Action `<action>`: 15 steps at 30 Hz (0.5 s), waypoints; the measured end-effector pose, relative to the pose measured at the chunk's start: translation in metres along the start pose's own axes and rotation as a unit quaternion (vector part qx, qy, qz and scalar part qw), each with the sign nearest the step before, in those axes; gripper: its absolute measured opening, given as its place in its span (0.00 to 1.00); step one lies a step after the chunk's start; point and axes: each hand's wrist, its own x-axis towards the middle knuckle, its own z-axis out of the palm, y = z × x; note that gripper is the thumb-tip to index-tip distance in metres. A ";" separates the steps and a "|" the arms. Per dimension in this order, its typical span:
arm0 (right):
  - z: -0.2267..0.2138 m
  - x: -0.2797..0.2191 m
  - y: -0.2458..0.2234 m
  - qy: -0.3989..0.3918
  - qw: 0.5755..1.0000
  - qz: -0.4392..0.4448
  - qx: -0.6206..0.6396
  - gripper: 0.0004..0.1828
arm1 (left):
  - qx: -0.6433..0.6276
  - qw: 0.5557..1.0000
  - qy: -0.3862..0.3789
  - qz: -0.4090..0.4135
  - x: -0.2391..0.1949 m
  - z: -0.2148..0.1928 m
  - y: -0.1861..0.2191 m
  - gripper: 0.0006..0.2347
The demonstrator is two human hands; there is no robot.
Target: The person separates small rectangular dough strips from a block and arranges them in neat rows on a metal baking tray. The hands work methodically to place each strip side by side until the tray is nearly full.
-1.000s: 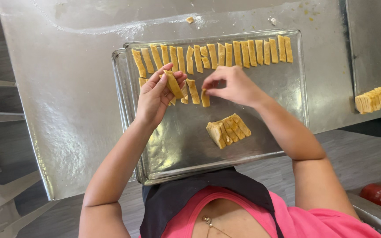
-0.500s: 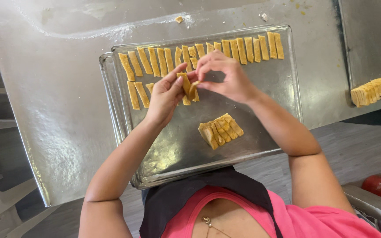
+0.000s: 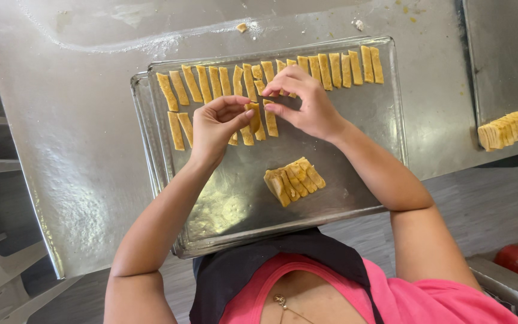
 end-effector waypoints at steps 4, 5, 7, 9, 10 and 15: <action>-0.004 -0.003 -0.011 -0.018 0.995 -0.084 -0.051 0.16 | -0.021 0.999 -0.016 -0.042 0.002 0.008 0.005 0.12; -0.005 -0.003 -0.012 -0.008 0.996 -0.082 -0.042 0.15 | -0.043 0.997 -0.020 -0.055 0.003 0.010 0.008 0.12; -0.006 -0.001 -0.012 0.009 0.995 -0.092 -0.044 0.13 | -0.059 0.995 -0.018 -0.074 0.007 0.014 0.011 0.13; -0.006 -0.005 -0.011 0.022 0.992 -0.108 -0.059 0.13 | -0.050 0.994 -0.005 -0.096 0.010 0.018 0.011 0.12; -0.006 -0.007 -0.010 0.031 0.991 -0.113 -0.071 0.13 | -0.048 0.994 -0.019 -0.092 0.012 0.020 0.010 0.12; -0.012 -0.013 -0.008 0.069 0.980 -0.144 -0.119 0.13 | -0.047 0.994 -0.051 -0.089 0.021 0.026 0.009 0.11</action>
